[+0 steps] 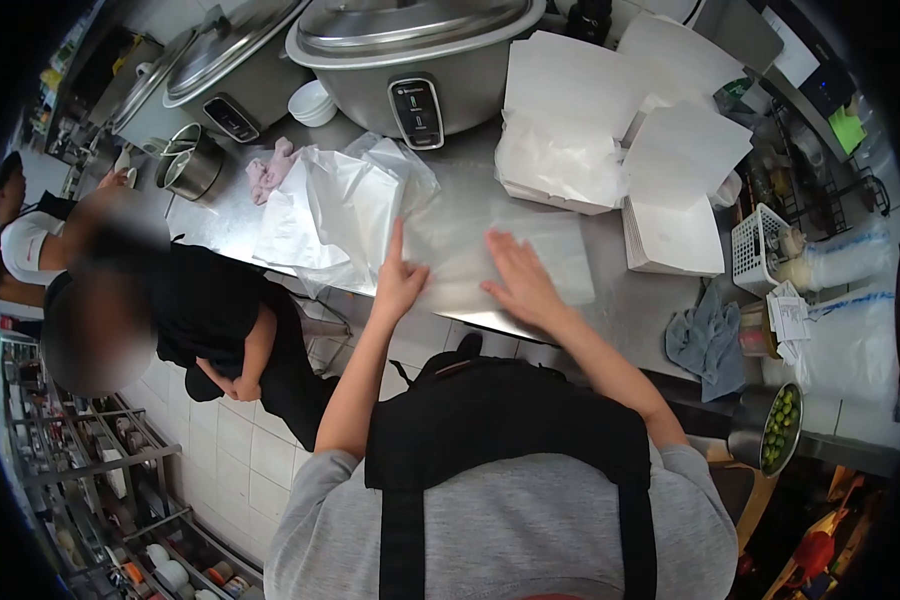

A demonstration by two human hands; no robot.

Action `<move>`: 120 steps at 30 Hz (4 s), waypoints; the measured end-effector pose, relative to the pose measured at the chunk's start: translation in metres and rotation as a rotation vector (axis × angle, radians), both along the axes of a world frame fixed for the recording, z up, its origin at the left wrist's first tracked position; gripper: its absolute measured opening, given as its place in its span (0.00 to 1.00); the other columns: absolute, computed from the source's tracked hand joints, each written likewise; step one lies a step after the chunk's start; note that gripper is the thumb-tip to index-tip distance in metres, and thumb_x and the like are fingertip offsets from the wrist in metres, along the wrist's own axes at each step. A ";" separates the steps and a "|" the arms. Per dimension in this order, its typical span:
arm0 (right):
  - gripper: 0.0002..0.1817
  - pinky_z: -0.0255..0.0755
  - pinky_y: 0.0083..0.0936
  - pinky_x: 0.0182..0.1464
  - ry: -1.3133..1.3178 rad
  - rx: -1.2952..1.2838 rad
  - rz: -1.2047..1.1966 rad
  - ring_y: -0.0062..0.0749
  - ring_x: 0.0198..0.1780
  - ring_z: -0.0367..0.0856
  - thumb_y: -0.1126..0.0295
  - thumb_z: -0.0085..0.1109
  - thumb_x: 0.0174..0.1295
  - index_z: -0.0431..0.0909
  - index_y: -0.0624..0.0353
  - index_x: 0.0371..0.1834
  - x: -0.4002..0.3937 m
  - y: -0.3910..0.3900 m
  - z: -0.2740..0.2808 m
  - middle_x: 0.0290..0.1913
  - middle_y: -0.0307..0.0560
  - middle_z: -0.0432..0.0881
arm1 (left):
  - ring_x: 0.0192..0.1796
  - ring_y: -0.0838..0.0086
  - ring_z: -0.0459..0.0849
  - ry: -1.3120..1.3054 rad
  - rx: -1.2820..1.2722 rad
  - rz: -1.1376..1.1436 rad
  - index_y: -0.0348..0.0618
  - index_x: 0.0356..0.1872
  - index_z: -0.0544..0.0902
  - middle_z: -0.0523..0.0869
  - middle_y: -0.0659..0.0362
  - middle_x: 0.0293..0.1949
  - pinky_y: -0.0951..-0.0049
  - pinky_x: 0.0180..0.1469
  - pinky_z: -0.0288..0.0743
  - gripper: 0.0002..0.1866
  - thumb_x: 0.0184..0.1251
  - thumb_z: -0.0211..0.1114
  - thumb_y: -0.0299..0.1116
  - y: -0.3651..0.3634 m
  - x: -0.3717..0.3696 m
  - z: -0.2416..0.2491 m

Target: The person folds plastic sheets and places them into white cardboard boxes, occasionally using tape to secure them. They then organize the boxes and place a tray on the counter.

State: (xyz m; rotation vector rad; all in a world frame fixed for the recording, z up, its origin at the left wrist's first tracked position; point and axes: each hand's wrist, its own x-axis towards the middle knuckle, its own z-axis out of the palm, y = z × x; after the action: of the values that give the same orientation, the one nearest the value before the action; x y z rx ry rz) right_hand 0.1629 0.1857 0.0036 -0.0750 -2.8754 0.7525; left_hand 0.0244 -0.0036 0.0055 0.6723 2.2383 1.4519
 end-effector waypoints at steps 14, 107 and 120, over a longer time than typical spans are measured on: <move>0.42 0.41 0.48 0.71 -0.007 0.178 -0.235 0.53 0.73 0.45 0.48 0.52 0.59 0.50 0.62 0.71 0.007 0.044 -0.033 0.71 0.61 0.51 | 0.19 0.86 0.63 -0.033 -0.021 0.127 0.55 0.72 0.54 0.67 0.70 0.16 0.82 0.23 0.62 0.42 0.55 0.61 0.21 -0.046 0.016 -0.010; 0.05 0.69 0.17 0.34 0.702 -1.067 -1.042 0.20 0.29 0.76 0.72 0.48 0.60 0.74 0.61 0.34 0.277 0.153 0.055 0.27 0.40 0.79 | 0.36 0.82 0.81 -0.115 0.097 -0.832 0.39 0.50 0.81 0.84 0.59 0.42 0.81 0.39 0.75 0.19 0.57 0.55 0.15 0.297 0.059 0.098; 0.06 0.69 0.17 0.33 0.695 -1.046 -1.244 0.19 0.27 0.76 0.71 0.52 0.61 0.75 0.63 0.30 0.279 0.136 0.001 0.25 0.37 0.78 | 0.35 0.84 0.76 0.066 -0.030 -1.051 0.37 0.49 0.80 0.82 0.64 0.36 0.83 0.40 0.70 0.17 0.56 0.57 0.17 0.367 0.032 0.040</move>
State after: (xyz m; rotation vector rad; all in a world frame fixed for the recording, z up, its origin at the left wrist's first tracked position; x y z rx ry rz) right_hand 0.4418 0.3218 0.0049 -1.2292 -1.1178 1.3784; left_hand 0.0566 0.3630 0.0454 1.5672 1.4711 0.8360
